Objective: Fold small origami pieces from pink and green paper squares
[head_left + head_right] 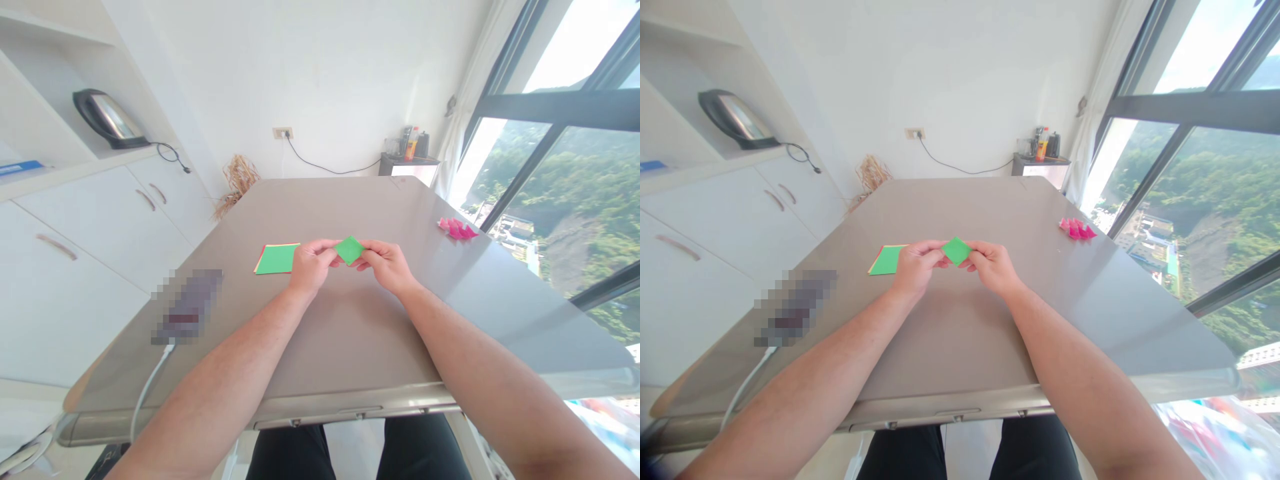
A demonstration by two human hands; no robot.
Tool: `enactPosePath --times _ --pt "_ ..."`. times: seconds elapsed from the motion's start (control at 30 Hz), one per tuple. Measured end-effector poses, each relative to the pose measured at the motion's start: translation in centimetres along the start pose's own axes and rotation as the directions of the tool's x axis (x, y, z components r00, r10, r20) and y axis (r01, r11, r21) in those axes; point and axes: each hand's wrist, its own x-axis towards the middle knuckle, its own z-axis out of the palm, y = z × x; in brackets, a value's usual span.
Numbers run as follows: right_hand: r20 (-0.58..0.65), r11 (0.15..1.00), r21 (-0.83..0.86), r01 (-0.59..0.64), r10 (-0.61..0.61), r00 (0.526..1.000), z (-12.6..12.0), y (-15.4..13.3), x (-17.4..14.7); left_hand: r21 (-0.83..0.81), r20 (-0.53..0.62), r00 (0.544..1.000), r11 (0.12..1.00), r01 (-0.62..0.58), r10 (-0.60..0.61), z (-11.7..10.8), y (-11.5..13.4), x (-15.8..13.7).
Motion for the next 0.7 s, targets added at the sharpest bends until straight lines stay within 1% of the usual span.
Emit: enactPosePath --times 0.23,0.33,0.43,0.5,0.57,0.7 --pt "-0.003 0.999 0.036 -0.035 0.036 0.999 0.27 -0.14 -0.06 -0.025 -0.085 0.996 1.000 0.002 -0.004 0.39 0.26 -0.08" --pt "-0.049 0.993 0.096 -0.062 0.067 0.997 0.20 -0.38 -0.18 -0.071 -0.159 0.987 0.997 0.026 -0.037 0.04 0.12 0.36" --pt "-0.111 0.986 0.146 -0.077 0.094 0.989 0.11 -0.77 -0.33 -0.061 -0.221 0.974 0.998 0.029 -0.042 -0.31 0.05 0.69" --pt "-0.113 0.983 0.161 -0.091 0.110 0.987 0.15 -0.94 -0.36 -0.030 -0.219 0.975 0.999 0.028 -0.033 -0.27 0.05 0.62" --pt "-0.105 0.985 0.146 -0.097 0.113 0.988 0.26 -0.95 -0.31 -0.001 -0.183 0.983 1.000 0.028 -0.028 -0.02 0.05 0.38" --pt "-0.073 0.995 0.079 -0.068 0.074 0.995 0.45 -0.65 -0.12 0.038 -0.142 0.990 0.999 0.013 -0.007 0.49 -0.01 -0.08"
